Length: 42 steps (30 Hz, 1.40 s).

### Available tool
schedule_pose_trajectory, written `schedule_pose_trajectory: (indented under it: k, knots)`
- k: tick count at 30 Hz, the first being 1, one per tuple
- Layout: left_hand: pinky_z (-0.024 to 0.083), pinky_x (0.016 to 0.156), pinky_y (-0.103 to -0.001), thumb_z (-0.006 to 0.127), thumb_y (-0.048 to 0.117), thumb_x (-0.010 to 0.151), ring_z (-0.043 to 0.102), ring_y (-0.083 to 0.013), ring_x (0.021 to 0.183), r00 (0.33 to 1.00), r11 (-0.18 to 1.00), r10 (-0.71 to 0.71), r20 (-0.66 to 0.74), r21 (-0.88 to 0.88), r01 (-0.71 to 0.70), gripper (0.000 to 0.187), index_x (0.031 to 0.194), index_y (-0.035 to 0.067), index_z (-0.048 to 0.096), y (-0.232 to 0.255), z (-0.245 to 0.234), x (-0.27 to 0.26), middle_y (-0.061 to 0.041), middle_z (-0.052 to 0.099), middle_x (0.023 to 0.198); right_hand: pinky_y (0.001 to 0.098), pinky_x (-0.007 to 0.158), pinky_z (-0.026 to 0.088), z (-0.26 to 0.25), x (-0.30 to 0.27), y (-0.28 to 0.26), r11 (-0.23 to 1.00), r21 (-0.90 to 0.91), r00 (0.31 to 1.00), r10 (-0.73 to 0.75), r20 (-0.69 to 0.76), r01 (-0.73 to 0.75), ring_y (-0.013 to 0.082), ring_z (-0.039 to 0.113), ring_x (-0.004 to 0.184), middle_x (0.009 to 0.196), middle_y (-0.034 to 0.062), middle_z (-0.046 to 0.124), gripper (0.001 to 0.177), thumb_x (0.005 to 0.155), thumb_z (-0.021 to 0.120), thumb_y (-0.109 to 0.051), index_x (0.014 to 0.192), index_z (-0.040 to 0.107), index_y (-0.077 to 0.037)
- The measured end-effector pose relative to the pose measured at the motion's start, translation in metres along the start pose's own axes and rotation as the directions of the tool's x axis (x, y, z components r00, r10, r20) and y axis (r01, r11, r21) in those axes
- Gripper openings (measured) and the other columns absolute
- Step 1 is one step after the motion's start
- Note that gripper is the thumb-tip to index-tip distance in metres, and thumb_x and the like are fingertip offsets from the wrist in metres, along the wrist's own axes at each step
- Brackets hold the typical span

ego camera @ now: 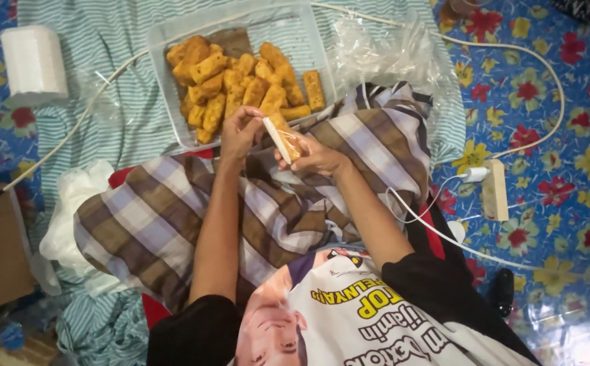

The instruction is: Packing individual pieces of fried food into small plastic bags.

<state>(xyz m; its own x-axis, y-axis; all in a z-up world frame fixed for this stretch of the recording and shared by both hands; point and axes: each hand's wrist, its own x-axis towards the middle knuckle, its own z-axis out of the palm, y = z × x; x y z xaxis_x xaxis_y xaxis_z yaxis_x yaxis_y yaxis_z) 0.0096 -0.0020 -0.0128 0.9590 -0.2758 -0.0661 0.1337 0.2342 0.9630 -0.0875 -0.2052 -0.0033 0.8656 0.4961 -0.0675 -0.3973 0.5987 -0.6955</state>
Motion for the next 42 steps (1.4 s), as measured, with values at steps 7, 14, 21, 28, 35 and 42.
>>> schedule_pose_trajectory:
  k: [7, 14, 21, 28, 35, 42]
  knots:
    - [0.042, 0.044, -0.023, 0.061, 0.001, 0.092, 0.055, -0.0127, 0.043, 1.0, 0.999, -0.022, 0.018, -0.027, 0.022, 0.017, 0.104, 0.001, 0.074, 0.007, 0.006, 0.0, -0.01, 0.063, 0.067, 0.052, 0.094, 0.06, 0.004, 0.002, -0.003, 1.0, 0.01, 1.0, -0.005, 0.005, 0.005, 0.0295, 0.074, 0.097, 0.113, 0.023, 0.063, 0.086, 0.074, 0.075, 0.017, 0.149, 0.04, -0.004]
    - [0.041, 0.045, -0.024, 0.062, -0.001, 0.09, 0.053, -0.0139, 0.043, 1.0, 0.999, 0.009, -0.018, -0.03, -0.01, 0.012, 0.096, 0.005, 0.069, 0.029, 0.016, -0.002, -0.01, 0.062, 0.07, 0.054, 0.095, 0.059, 0.0, 0.004, -0.001, 0.999, 0.033, 1.0, -0.002, 0.014, 0.001, 0.0309, 0.074, 0.097, 0.114, 0.0259, 0.063, 0.084, 0.075, 0.074, 0.018, 0.149, 0.04, -0.005]
    - [0.039, 0.045, -0.022, 0.059, 0.0, 0.089, 0.053, -0.012, 0.044, 0.999, 0.998, -0.036, -0.038, -0.049, 0.034, 0.016, 0.099, 0.003, 0.071, 0.034, 0.017, -0.002, -0.009, 0.062, 0.069, 0.0538, 0.096, 0.059, -0.004, 0.006, 0.0, 0.999, 0.046, 0.999, 0.011, 0.041, -0.013, 0.0297, 0.074, 0.099, 0.115, 0.0252, 0.062, 0.086, 0.076, 0.074, 0.018, 0.151, 0.038, -0.007]
    - [0.044, 0.046, -0.023, 0.053, 0.0, 0.087, 0.052, -0.01, 0.044, 0.999, 1.0, -0.018, 0.044, -0.009, 0.019, 0.031, 0.104, 0.001, 0.078, 0.047, 0.021, -0.005, -0.009, 0.056, 0.075, 0.0534, 0.097, 0.059, -0.003, 0.005, 0.0, 0.998, 0.055, 0.999, 0.005, 0.047, -0.007, 0.0298, 0.074, 0.099, 0.116, 0.0254, 0.061, 0.087, 0.077, 0.074, 0.018, 0.152, 0.038, -0.007]
    - [0.035, 0.043, -0.023, 0.057, 0.003, 0.086, 0.049, -0.0149, 0.04, 0.999, 0.999, -0.04, 0.027, 0.0, 0.04, 0.021, 0.098, 0.002, 0.074, 0.034, 0.015, -0.003, -0.009, 0.054, 0.056, 0.0531, 0.097, 0.059, -0.005, 0.004, 0.003, 0.998, 0.058, 0.999, 0.012, 0.04, -0.014, 0.0302, 0.075, 0.099, 0.115, 0.0255, 0.063, 0.089, 0.075, 0.075, 0.019, 0.152, 0.037, -0.007]
    - [0.04, 0.044, -0.026, 0.059, 0.001, 0.087, 0.053, -0.0149, 0.044, 1.0, 0.997, 0.017, 0.025, -0.074, -0.015, 0.008, 0.091, 0.007, 0.063, 0.018, 0.009, -0.001, -0.016, 0.068, 0.088, 0.0519, 0.095, 0.06, 0.002, 0.003, -0.001, 0.999, 0.023, 0.999, 0.022, 0.029, -0.023, 0.0292, 0.075, 0.098, 0.115, 0.0248, 0.063, 0.085, 0.075, 0.076, 0.017, 0.148, 0.04, -0.006]
